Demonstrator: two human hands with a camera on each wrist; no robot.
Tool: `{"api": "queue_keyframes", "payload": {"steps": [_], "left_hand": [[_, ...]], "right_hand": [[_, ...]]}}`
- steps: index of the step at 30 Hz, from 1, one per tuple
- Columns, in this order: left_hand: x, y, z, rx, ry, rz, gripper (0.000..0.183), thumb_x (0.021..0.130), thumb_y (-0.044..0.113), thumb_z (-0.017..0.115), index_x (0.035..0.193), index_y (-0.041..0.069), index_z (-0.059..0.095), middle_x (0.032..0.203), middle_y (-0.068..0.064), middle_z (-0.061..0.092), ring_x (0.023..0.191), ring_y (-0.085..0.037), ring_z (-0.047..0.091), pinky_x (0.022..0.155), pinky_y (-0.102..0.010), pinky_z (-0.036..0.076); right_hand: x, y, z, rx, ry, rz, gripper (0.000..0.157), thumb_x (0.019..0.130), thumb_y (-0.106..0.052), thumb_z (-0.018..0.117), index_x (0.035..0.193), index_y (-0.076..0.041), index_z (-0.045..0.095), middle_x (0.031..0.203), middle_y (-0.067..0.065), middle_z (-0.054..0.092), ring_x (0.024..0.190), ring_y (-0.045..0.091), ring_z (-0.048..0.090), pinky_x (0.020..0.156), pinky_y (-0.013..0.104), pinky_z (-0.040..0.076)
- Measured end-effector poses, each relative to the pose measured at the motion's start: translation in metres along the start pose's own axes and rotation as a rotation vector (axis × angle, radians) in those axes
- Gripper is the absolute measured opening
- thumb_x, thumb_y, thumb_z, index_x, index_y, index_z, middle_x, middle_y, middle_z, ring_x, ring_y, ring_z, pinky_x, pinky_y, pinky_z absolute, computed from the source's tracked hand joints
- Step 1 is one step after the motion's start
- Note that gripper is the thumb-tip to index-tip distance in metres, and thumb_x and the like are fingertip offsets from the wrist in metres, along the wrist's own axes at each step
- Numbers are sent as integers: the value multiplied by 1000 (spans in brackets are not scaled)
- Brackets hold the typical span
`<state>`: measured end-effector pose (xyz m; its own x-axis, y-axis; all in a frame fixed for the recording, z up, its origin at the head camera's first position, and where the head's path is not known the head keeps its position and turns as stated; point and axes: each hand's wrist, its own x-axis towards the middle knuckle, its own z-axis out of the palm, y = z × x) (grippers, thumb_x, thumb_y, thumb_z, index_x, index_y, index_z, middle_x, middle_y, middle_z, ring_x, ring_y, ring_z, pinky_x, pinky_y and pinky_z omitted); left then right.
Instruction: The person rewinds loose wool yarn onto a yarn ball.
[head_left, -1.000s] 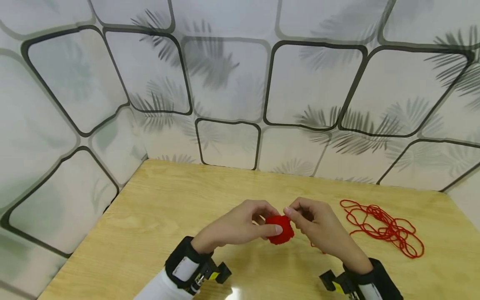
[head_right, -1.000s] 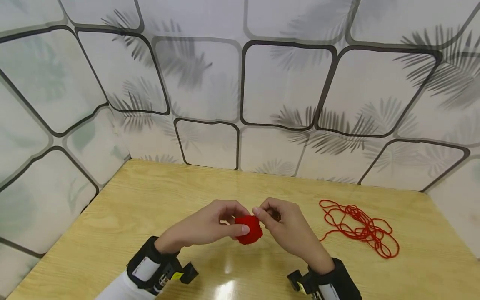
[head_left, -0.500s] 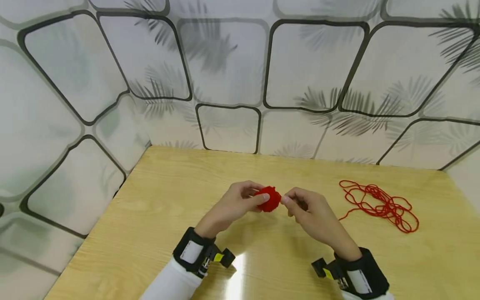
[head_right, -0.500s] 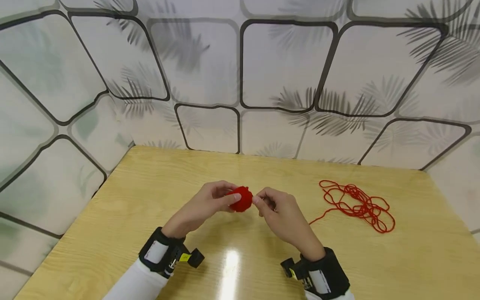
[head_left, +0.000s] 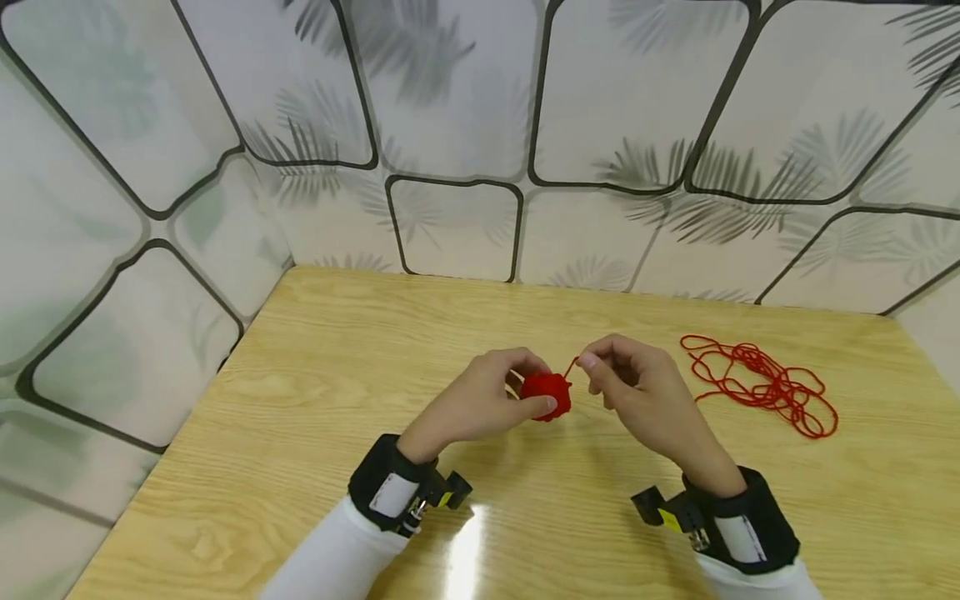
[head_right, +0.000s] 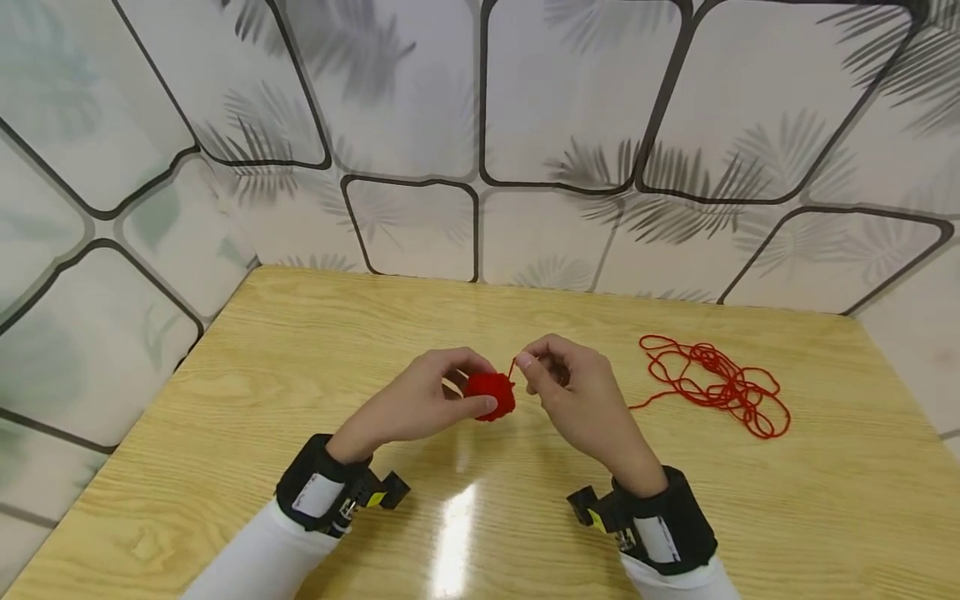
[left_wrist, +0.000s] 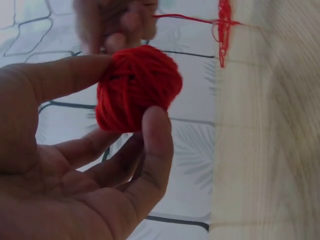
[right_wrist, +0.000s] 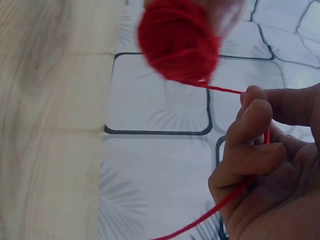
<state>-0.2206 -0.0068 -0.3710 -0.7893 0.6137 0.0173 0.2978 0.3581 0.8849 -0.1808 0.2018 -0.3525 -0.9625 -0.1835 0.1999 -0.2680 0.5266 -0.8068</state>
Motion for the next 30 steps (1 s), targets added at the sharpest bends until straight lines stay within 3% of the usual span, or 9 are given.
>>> {"api": "queue_keyframes", "payload": {"steps": [3,7,10,13,17,20,25,30], "left_hand": [[-3,2,2,44,51,-5,28,85,30,63,107,15,58,98,5,59,83,-15,57,65,-26,49],[-3,3,3,22,204,-1,34,87,31,61,116,13,55,103,1,58,85,-16,57,67,-26,49],[-1,4,4,-84,304,15,39,88,33,59,122,14,52,108,-2,57,89,-18,58,70,-28,49],[0,9,5,-314,328,35,41,89,32,59,125,14,51,111,-6,58,93,-22,60,76,-32,50],[0,16,3,-644,287,24,43,89,27,60,126,8,50,117,-13,57,100,-27,60,83,-37,48],[-1,20,0,-784,245,-5,44,89,26,59,126,5,49,120,-15,56,102,-28,58,86,-38,46],[-4,24,-5,-895,136,-43,45,89,28,59,125,2,49,124,-15,53,97,-23,57,89,-36,44],[-8,26,-10,-898,-35,-42,46,89,26,60,125,0,49,127,-16,50,96,-22,56,87,-35,44]], "right_hand": [[-3,-6,1,8,-32,-19,22,92,-37,52,94,-17,61,72,3,53,56,19,49,50,31,42],[-6,-12,6,-1,-82,-54,20,92,-38,52,92,-21,61,71,1,53,53,14,47,48,30,40],[-8,-16,11,-16,-105,-86,16,93,-37,51,93,-24,60,71,-1,54,52,12,46,47,29,40],[-9,-18,13,-13,-119,-100,14,93,-35,51,93,-24,60,70,-2,54,52,12,47,47,28,41],[-8,-17,15,10,-139,-94,15,93,-33,52,91,-21,60,69,-2,54,53,13,48,46,29,40],[-7,-15,15,21,-158,-84,17,93,-32,52,91,-18,60,69,-2,54,55,14,49,47,29,41],[-4,-8,14,33,-194,-61,16,93,-29,53,93,-14,60,70,2,55,58,17,51,51,30,44],[0,4,11,42,-206,-69,15,92,-23,55,96,-11,61,70,4,55,58,18,51,52,31,46]]}}
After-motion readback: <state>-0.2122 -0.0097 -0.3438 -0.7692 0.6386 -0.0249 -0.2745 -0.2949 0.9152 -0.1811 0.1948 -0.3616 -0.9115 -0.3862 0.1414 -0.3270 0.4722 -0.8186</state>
